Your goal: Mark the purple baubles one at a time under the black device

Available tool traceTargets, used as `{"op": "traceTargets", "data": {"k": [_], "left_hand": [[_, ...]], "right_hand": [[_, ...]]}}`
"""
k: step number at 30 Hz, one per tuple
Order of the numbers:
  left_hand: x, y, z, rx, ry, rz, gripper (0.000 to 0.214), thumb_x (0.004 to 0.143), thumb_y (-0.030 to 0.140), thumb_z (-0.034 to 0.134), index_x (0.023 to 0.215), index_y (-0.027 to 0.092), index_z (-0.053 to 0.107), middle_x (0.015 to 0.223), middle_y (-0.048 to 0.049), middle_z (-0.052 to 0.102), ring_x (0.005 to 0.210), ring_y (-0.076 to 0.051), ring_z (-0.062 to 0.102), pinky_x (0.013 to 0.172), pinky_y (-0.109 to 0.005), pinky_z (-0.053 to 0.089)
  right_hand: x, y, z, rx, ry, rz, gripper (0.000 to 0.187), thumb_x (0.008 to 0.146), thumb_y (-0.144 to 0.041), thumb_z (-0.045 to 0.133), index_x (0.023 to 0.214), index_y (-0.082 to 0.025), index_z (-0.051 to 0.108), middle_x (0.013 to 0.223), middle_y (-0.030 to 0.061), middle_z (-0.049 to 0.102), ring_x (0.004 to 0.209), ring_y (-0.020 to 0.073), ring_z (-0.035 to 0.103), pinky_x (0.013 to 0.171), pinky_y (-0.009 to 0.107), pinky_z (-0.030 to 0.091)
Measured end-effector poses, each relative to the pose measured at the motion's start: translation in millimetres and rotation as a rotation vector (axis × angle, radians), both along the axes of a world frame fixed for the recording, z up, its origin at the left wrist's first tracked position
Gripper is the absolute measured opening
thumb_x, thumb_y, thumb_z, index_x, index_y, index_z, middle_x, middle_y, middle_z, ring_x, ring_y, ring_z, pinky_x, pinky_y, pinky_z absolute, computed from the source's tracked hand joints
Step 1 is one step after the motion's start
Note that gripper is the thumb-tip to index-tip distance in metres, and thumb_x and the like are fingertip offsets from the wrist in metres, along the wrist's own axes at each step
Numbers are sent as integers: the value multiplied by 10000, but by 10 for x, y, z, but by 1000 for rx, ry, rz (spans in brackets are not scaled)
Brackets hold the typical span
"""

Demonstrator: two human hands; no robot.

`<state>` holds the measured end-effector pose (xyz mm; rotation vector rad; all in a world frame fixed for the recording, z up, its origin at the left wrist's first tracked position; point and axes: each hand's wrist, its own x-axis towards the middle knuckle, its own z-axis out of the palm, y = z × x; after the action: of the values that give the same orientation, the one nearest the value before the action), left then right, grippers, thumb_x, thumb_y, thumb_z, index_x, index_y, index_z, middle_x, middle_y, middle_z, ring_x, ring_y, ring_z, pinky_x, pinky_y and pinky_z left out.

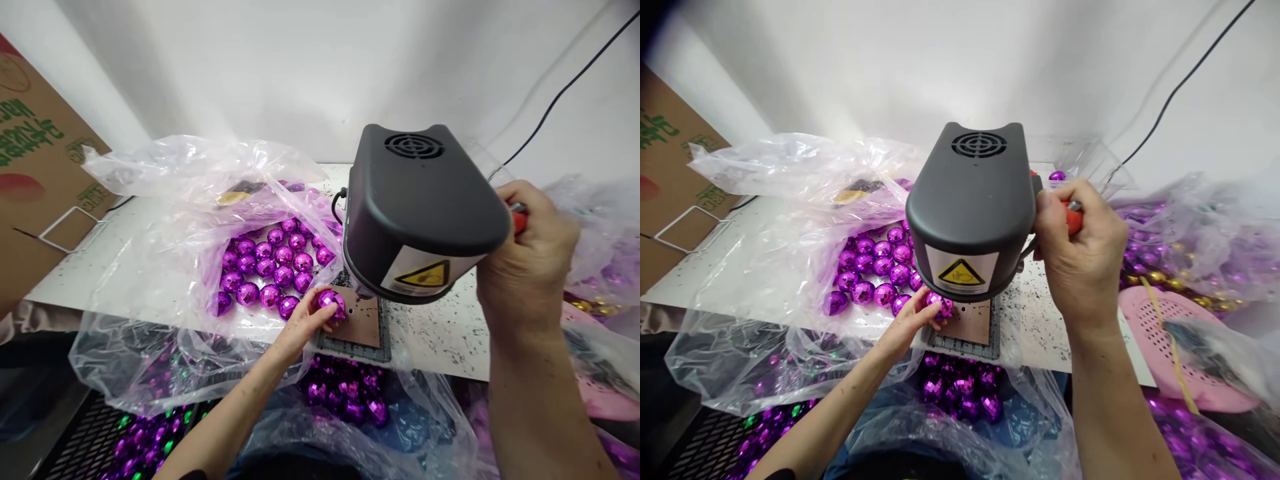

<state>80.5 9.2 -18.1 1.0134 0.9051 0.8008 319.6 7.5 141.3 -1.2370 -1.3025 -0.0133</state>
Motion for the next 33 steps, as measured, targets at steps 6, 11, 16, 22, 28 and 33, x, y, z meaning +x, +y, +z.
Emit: {"op": "traceTargets", "data": {"k": [6,11,16,22,28,33], "left_hand": [[135,71,-62,373,292,-66,484,848,384,768,1278,219,617,1233,-54,695,1149,-254,636,1034,-399,476],[247,37,-162,616,584,-14,493,805,291,813,1249,215,615,1276,-89,692,1203,-303,632,1053,-470,482],[329,-12,-251,947,715,-17,520,842,270,785,1306,191,564,1307,-122,665,1220,-303,607,1090,-502,446],[366,-20,-290,1081,773,-104,510,879,235,711,1344,164,514,1339,-157,636,1272,-321,565,1149,-542,366],[328,-25,-268,932,655,-191,489,959,375,635,1393,197,497,1398,-147,602,1347,-316,509,1218,-539,260],[362,-21,-234,786,605,-160,366,955,370,621,1289,222,605,1334,-122,644,1306,-314,527,1208,-537,270]], "right_hand": [[-11,-7,2,-11,29,19,374,928,-416,611,724,-110,542,630,-22,361,589,11,286,502,129,213],[-29,-17,7,-28,49,21,368,925,-416,616,732,-112,540,618,-28,333,567,11,259,484,137,184],[-30,-15,5,-32,53,13,374,918,-434,607,730,-116,546,618,-24,345,567,13,271,486,135,193],[-32,-15,7,-41,59,0,375,909,-457,613,735,-130,555,646,-14,411,594,24,332,507,128,255],[-20,-23,12,-16,53,2,349,897,-417,651,724,-125,569,655,-8,437,621,27,367,544,148,285],[-26,-21,-13,4,41,-25,293,885,-358,679,739,-123,582,653,-18,432,632,22,384,568,158,290]]}}
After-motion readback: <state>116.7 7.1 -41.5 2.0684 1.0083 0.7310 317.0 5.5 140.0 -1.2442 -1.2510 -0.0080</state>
